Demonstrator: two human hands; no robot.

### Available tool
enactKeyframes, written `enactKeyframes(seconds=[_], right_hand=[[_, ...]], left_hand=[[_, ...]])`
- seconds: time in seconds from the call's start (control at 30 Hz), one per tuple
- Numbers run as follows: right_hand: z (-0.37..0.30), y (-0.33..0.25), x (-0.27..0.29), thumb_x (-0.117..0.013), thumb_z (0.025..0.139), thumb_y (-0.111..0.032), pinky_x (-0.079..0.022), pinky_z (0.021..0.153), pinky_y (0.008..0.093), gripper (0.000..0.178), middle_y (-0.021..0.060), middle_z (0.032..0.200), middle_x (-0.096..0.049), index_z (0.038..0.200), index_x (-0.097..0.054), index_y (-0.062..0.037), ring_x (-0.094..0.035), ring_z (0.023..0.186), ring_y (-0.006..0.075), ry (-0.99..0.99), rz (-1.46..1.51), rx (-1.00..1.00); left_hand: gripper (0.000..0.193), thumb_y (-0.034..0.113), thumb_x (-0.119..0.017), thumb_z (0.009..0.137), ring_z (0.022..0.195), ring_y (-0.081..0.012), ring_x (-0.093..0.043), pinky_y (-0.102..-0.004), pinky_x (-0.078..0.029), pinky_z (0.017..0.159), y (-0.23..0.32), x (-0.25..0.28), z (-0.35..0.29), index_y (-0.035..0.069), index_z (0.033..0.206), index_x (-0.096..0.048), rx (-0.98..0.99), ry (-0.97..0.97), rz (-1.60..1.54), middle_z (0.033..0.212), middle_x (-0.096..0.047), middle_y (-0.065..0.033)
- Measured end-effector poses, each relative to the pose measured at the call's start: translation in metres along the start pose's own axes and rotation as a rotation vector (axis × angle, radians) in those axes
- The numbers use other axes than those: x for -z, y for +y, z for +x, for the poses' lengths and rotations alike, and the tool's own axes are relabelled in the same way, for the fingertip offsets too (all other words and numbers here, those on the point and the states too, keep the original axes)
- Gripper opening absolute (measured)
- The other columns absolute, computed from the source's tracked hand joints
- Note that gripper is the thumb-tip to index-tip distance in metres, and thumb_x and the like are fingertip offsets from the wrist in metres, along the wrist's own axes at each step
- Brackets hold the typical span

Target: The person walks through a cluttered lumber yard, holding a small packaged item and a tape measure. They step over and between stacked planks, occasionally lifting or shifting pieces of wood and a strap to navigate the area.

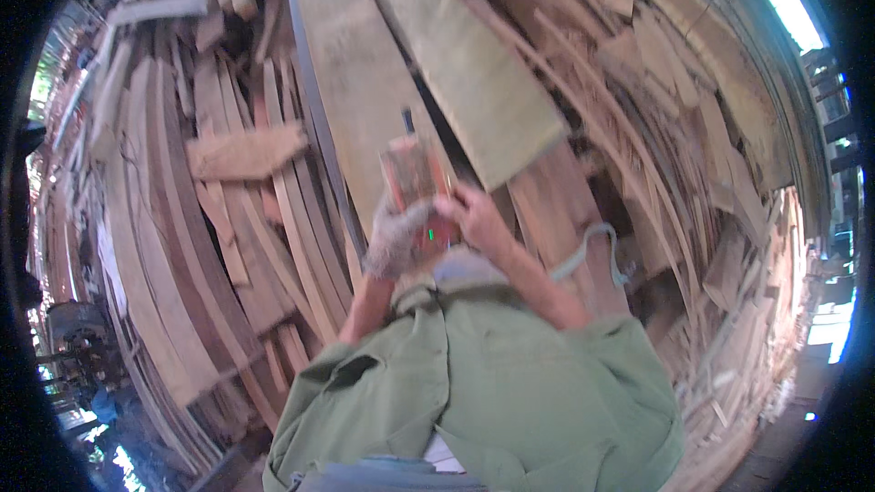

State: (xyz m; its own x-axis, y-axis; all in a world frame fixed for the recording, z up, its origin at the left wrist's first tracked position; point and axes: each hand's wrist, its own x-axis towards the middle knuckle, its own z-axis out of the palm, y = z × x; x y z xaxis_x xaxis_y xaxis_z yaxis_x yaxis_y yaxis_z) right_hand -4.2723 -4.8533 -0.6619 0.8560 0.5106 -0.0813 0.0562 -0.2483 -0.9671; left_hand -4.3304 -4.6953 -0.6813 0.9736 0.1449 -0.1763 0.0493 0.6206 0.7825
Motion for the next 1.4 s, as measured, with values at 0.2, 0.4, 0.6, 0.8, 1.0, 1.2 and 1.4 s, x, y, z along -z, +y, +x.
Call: enactKeyframes(seconds=[0.2, 0.4, 0.6, 0.8, 1.0, 1.2, 1.4], right_hand=[[0.002, -0.005, -0.012, -0.063, 0.094, -0.025, -0.049, 0.077, 0.0265, 0.033, 0.0033, 0.098, -0.065, 0.112, -0.063, 0.0027, -0.057, 0.085, 0.0091, -0.045, 0.321, -0.129], [0.019, 0.003, -0.011, -0.065, 0.094, -0.032, -0.049, 0.078, 0.0264, 0.039, 0.0030, 0.098, -0.066, 0.114, -0.065, 0.0018, -0.057, 0.086, 0.0083, 0.025, 0.335, -0.186], [0.025, 0.017, 0.009, -0.063, 0.093, -0.025, -0.052, 0.084, 0.0293, 0.035, 0.0054, 0.105, -0.067, 0.117, -0.064, 0.0004, -0.062, 0.092, 0.0113, 0.105, 0.617, -0.160], [0.024, 0.024, 0.027, -0.063, 0.093, -0.020, -0.054, 0.079, 0.0296, 0.028, 0.0054, 0.101, -0.066, 0.114, -0.063, -0.0004, -0.064, 0.088, 0.0120, 0.098, 0.776, -0.225], [0.031, 0.024, 0.041, -0.063, 0.093, -0.019, -0.054, 0.078, 0.0281, 0.027, 0.0056, 0.100, -0.066, 0.113, -0.063, -0.0003, -0.064, 0.086, 0.0116, 0.099, 0.788, -0.218], [0.037, 0.033, 0.042, -0.063, 0.094, -0.019, -0.054, 0.079, 0.0285, 0.027, 0.0055, 0.101, -0.066, 0.114, -0.063, -0.0003, -0.064, 0.087, 0.0116, 0.032, 0.762, -0.265], [0.047, 0.038, 0.032, -0.062, 0.094, -0.019, -0.053, 0.082, 0.0289, 0.031, 0.0056, 0.105, -0.066, 0.119, -0.062, -0.0009, -0.064, 0.091, 0.0121, -0.022, 0.763, -0.215]], left_hand=[[0.056, 0.007, -0.074, 0.084, 0.101, -0.0162, -0.064, -0.0317, -0.054, 0.087, -0.005, 0.002, -0.013, 0.004, 0.134, -0.050, -0.045, 0.116, 0.085, 0.116, -0.066, -0.0068], [0.058, 0.005, -0.070, 0.083, 0.110, -0.0158, -0.060, -0.0323, -0.051, 0.093, -0.002, -0.010, -0.010, 0.004, 0.137, -0.047, -0.084, 0.039, 0.181, 0.123, -0.061, -0.0067], [0.064, 0.005, -0.070, 0.083, 0.112, -0.0158, -0.060, -0.0327, -0.051, 0.096, -0.025, -0.032, 0.005, 0.004, 0.141, -0.043, -0.053, 0.008, 0.242, 0.124, -0.060, -0.0055], [0.068, 0.003, -0.073, 0.081, 0.114, -0.0182, -0.060, -0.0341, -0.051, 0.097, -0.038, -0.043, 0.017, 0.003, 0.142, -0.041, -0.014, -0.005, 0.224, 0.126, -0.059, -0.0091], [0.067, 0.004, -0.073, 0.082, 0.112, -0.0179, -0.060, -0.0339, -0.051, 0.096, -0.040, -0.054, 0.026, 0.003, 0.141, -0.041, -0.014, 0.006, 0.218, 0.124, -0.060, -0.0091], [0.056, 0.004, -0.070, 0.083, 0.106, -0.0164, -0.062, -0.0332, -0.053, 0.092, -0.044, -0.054, 0.025, 0.003, 0.135, -0.047, -0.045, 0.074, 0.255, 0.119, -0.062, -0.0076], [0.066, 0.005, -0.071, 0.082, 0.110, -0.0181, -0.061, -0.0338, -0.052, 0.094, -0.042, -0.045, 0.026, 0.002, 0.141, -0.041, -0.060, 0.076, 0.233, 0.123, -0.060, -0.0099]])
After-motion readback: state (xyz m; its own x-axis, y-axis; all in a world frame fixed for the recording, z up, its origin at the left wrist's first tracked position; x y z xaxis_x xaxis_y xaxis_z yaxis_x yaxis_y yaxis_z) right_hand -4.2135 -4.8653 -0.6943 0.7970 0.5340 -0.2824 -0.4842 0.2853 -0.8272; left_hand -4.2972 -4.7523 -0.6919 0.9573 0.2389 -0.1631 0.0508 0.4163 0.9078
